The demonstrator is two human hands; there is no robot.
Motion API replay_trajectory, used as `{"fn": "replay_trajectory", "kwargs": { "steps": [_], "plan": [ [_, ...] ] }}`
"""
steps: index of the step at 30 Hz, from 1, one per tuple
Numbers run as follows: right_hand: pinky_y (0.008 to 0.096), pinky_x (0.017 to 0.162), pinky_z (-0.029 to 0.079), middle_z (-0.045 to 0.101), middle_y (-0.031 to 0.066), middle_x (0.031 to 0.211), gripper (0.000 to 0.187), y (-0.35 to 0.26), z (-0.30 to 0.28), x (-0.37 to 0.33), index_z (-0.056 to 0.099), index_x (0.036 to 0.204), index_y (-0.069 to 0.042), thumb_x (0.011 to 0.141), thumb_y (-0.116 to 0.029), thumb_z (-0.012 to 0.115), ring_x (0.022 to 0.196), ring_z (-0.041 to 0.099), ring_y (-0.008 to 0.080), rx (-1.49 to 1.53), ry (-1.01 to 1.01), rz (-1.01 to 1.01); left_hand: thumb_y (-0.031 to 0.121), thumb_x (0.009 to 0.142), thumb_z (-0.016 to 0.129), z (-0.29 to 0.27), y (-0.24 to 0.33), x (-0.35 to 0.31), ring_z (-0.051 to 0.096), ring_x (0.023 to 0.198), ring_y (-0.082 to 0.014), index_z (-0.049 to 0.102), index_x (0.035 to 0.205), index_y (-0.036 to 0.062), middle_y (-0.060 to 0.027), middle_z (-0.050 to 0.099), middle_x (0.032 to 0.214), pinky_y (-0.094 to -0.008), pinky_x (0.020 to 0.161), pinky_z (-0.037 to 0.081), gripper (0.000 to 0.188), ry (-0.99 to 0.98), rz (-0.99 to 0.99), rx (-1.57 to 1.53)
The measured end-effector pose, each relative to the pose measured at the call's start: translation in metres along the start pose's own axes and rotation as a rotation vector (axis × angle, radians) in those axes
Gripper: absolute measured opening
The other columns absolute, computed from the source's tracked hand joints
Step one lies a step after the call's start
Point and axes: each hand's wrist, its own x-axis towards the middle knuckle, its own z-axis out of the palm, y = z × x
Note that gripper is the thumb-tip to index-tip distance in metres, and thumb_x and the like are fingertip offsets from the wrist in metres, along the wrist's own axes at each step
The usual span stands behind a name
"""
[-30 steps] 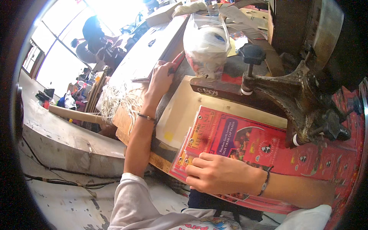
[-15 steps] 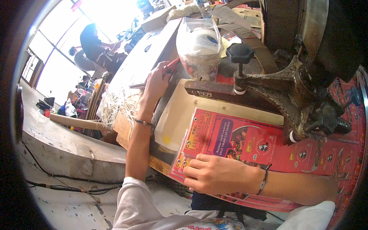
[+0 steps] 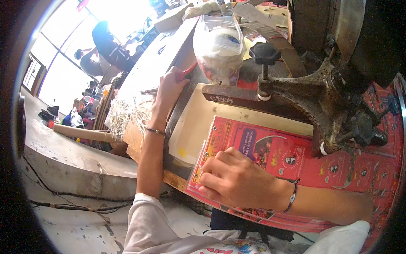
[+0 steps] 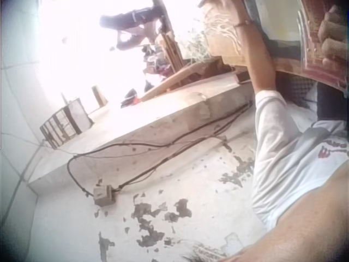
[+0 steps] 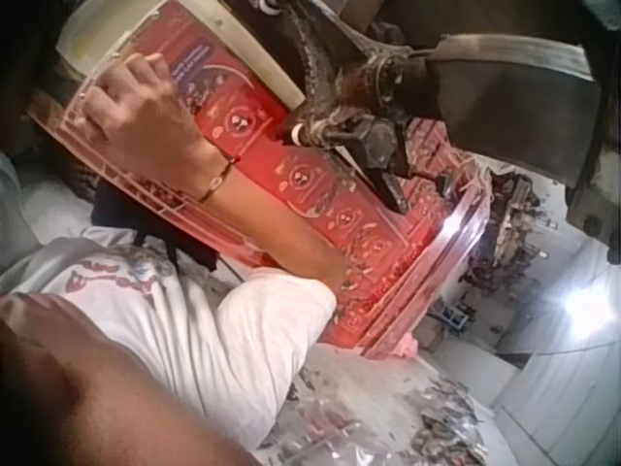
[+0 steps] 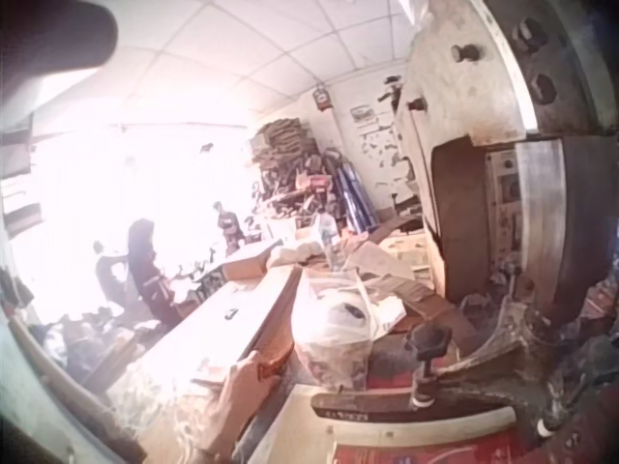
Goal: The person threads white cords through holes in red cardboard covers. They use a red utility knife to help guide the cord or clear the hole, then tie a knot in the cord by hand to secure it.
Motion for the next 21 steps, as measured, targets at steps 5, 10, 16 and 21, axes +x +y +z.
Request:
{"fn": "replay_trajectory", "kwargs": {
  "steps": [5,10,16,21],
  "plan": [
    [0.0397,0.087,0.047,0.060,0.0073,0.099,0.016,0.002,-0.003,-0.001,0.064,0.091,-0.008,0.088,-0.022,0.069,0.094,0.059,0.0241,0.043,-0.052,0.069,0.012,0.082,0.077,0.000,0.005,-0.001,0.070,0.087,-0.0374,0.061,0.103,-0.0023,-0.0222,0.071,0.090,-0.0418,0.079,0.055,0.030,-0.098,-0.003,0.062],
    [0.0389,0.085,0.046,0.061,0.0067,0.095,0.016,0.003,-0.003,0.000,0.065,0.088,-0.009,0.087,-0.022,0.074,0.089,0.060,0.0243,0.065,-0.047,0.113,0.014,0.088,0.071,-0.002,0.002,0.001,0.070,0.082,-0.0305,0.063,0.109,-0.0018,-0.0194,0.071,0.093,-0.0397,0.075,0.056,0.028,0.068,0.060,-0.052],
    [0.0393,0.085,0.046,0.062,0.0083,0.094,0.016,0.004,-0.002,0.000,0.065,0.089,-0.007,0.087,-0.021,0.074,0.089,0.060,0.0259,-0.003,-0.064,0.050,0.010,0.092,0.065,-0.058,0.018,-0.009,0.068,0.073,-0.0180,0.070,0.107,0.0044,-0.0099,0.073,0.093,-0.0313,0.067,0.054,0.017,0.396,0.146,-0.151],
    [0.0392,0.085,0.047,0.062,0.0082,0.092,0.015,0.002,-0.004,0.004,0.064,0.087,-0.007,0.086,-0.018,0.074,0.089,0.061,0.0264,0.050,-0.061,0.086,0.007,0.088,0.071,-0.149,-0.005,-0.047,0.059,0.068,-0.0121,0.074,0.111,0.0077,-0.0062,0.075,0.100,-0.0264,0.065,0.051,0.024,-0.022,0.084,-0.063]
  ]
}}
